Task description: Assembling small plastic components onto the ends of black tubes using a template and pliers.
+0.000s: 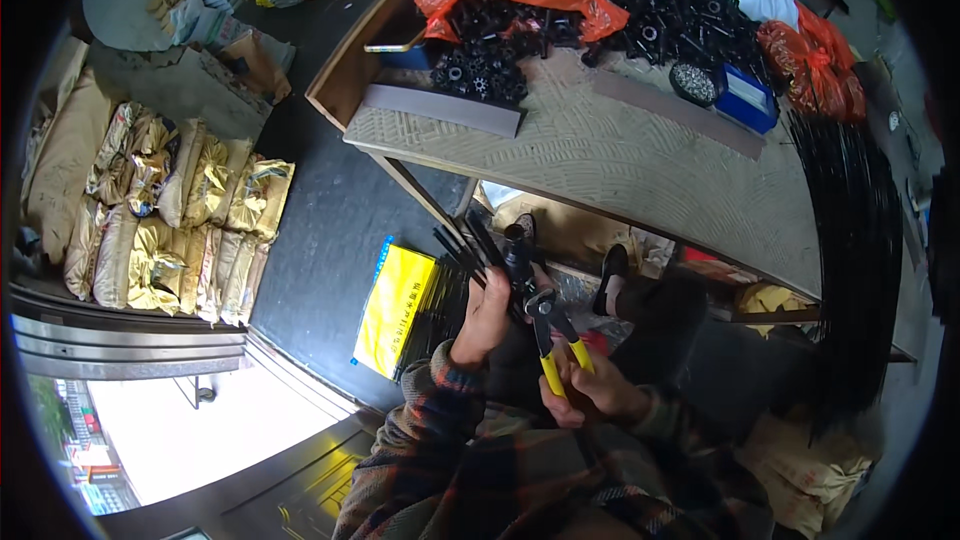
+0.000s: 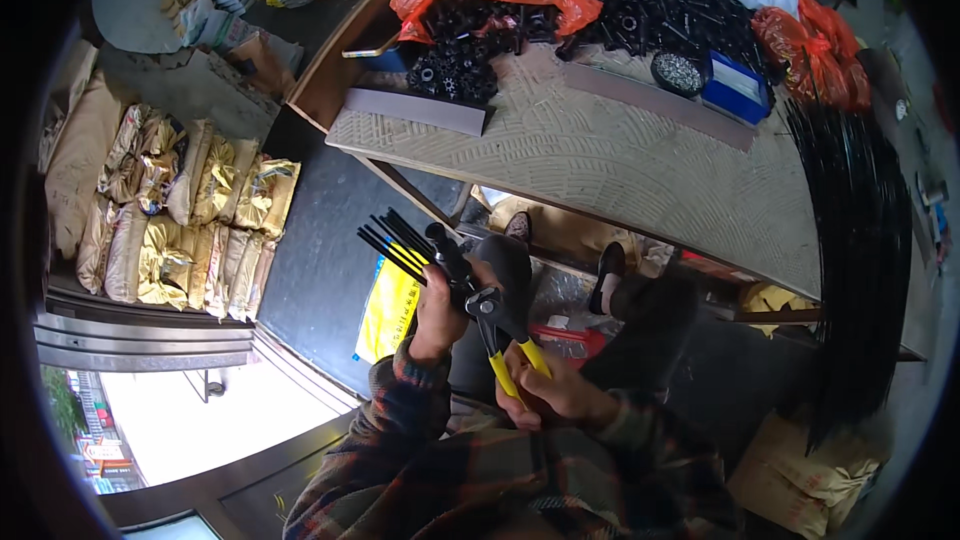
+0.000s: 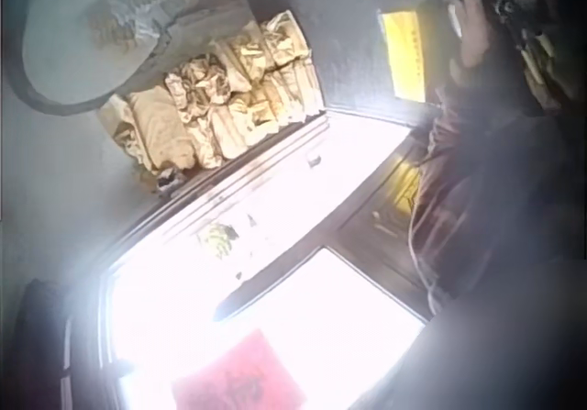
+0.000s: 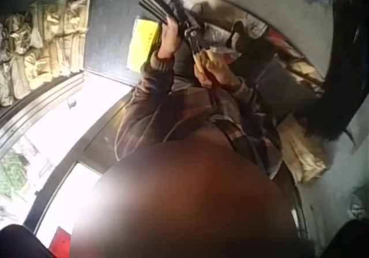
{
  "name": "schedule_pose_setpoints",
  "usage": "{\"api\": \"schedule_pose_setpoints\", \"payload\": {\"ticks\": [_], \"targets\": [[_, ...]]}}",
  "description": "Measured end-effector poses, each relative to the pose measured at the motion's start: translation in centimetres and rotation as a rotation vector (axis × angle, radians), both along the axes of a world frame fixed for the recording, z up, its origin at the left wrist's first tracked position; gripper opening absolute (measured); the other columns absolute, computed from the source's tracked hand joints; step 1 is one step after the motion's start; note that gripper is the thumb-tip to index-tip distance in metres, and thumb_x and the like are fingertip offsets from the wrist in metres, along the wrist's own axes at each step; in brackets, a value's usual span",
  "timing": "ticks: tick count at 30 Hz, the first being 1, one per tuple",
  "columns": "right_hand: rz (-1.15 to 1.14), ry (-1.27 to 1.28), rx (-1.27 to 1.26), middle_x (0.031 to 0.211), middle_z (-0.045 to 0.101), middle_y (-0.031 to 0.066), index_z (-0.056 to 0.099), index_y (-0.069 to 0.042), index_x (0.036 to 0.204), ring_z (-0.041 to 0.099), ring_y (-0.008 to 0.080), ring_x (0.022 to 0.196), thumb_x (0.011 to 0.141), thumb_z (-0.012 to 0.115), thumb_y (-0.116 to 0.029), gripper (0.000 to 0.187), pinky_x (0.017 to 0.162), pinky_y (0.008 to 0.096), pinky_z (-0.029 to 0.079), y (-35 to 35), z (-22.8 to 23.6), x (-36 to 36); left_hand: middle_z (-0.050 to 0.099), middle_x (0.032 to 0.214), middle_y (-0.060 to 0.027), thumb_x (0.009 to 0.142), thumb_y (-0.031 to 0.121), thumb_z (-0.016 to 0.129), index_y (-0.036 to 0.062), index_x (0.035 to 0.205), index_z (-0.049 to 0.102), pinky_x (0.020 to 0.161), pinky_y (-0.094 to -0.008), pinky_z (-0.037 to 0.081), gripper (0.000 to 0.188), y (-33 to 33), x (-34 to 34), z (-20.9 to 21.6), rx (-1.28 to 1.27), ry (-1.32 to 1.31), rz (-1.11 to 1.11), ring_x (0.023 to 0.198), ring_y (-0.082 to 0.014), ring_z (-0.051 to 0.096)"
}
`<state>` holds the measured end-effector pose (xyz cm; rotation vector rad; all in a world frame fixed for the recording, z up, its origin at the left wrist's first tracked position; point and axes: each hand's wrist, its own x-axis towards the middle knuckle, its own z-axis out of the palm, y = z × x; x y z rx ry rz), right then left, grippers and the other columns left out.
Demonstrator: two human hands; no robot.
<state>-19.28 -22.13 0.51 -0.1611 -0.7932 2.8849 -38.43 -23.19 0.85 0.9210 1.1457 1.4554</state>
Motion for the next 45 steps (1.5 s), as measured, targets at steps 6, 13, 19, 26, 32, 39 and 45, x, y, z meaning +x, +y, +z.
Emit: {"api": "schedule_pose_setpoints", "payload": {"ticks": [6,13,19,26,32,39,45], "targets": [[-0.243,-0.265,0.581,0.087,0.056,0.0111,0.037,-0.005,0.106,0.057,0.0136,0.064,0.093,0.050,-0.020,0.023,0.054,0.0251,0.046,3.3,1.5,0.6,0.056,0.071,-0.0087,0.080,0.073,0.033,-0.0024,0.088,0.055,0.057,-0.0264,0.042,0.079,-0.7,0.2,0.4,0.010,-0.058,0.158,0.063,-0.0156,0.053],[0.119,-0.467,1.098,0.083,0.059,0.0091,0.029,-0.003,0.130,0.058,0.0131,0.061,0.092,0.050,-0.012,0.044,0.058,0.0267,0.048,9.2,8.3,1.6,0.056,0.071,-0.0107,0.078,0.074,0.036,0.0033,0.095,0.048,0.056,-0.0281,0.040,0.074,-1.0,1.1,1.2,0.018,-0.035,0.161,0.062,-0.0180,0.053],[-0.017,-0.356,1.413,0.076,0.059,0.0076,0.035,-0.005,0.129,0.056,0.0133,0.056,0.092,0.050,-0.013,0.041,0.056,0.0274,0.047,8.7,6.7,2.0,0.058,0.072,-0.0099,0.076,0.075,0.037,0.0085,0.096,0.045,0.056,-0.0281,0.041,0.070,-1.5,1.5,1.4,-0.014,-0.043,0.166,0.065,-0.0182,0.055],[0.177,-0.441,1.151,0.085,0.060,0.0126,0.033,-0.006,0.131,0.060,0.0190,0.061,0.090,0.052,-0.010,0.046,0.059,0.0311,0.048,9.3,7.2,2.4,0.058,0.075,-0.0079,0.079,0.073,0.034,0.0040,0.093,0.049,0.055,-0.0248,0.042,0.072,-1.7,1.6,1.9,0.012,-0.041,0.136,0.064,-0.0143,0.054],[0.001,-0.406,1.506,0.108,0.057,0.0208,0.034,-0.005,0.130,0.061,0.0366,0.081,0.086,0.058,-0.014,0.051,0.067,0.0409,0.049,8.1,4.3,2.2,0.056,0.072,-0.0085,0.075,0.078,0.034,0.0051,0.094,0.047,0.053,-0.0254,0.044,0.077,-1.9,1.9,2.0,-0.035,0.086,0.207,0.060,-0.0166,0.056],[-0.298,-0.490,1.576,0.084,0.060,0.0145,0.048,-0.004,0.109,0.060,0.0322,0.068,0.082,0.066,-0.022,0.037,0.060,0.0359,0.047,7.6,2.7,2.4,0.054,0.067,-0.0082,0.080,0.075,0.029,0.0011,0.100,0.052,0.048,-0.0268,0.042,0.080,0.1,3.2,-0.1,-0.054,-0.063,0.417,0.053,-0.0168,0.053],[-0.989,-0.780,1.260,0.074,0.062,0.0031,0.057,-0.003,0.077,0.058,0.0112,0.071,0.081,0.066,-0.013,0.013,0.066,0.0266,0.047,19.2,3.1,2.6,0.053,0.065,-0.0085,0.087,0.067,0.027,-0.0004,0.100,0.054,0.050,-0.0265,0.040,0.073,1.2,2.6,-2.9,0.055,0.002,0.466,0.053,-0.0162,0.048]]}}
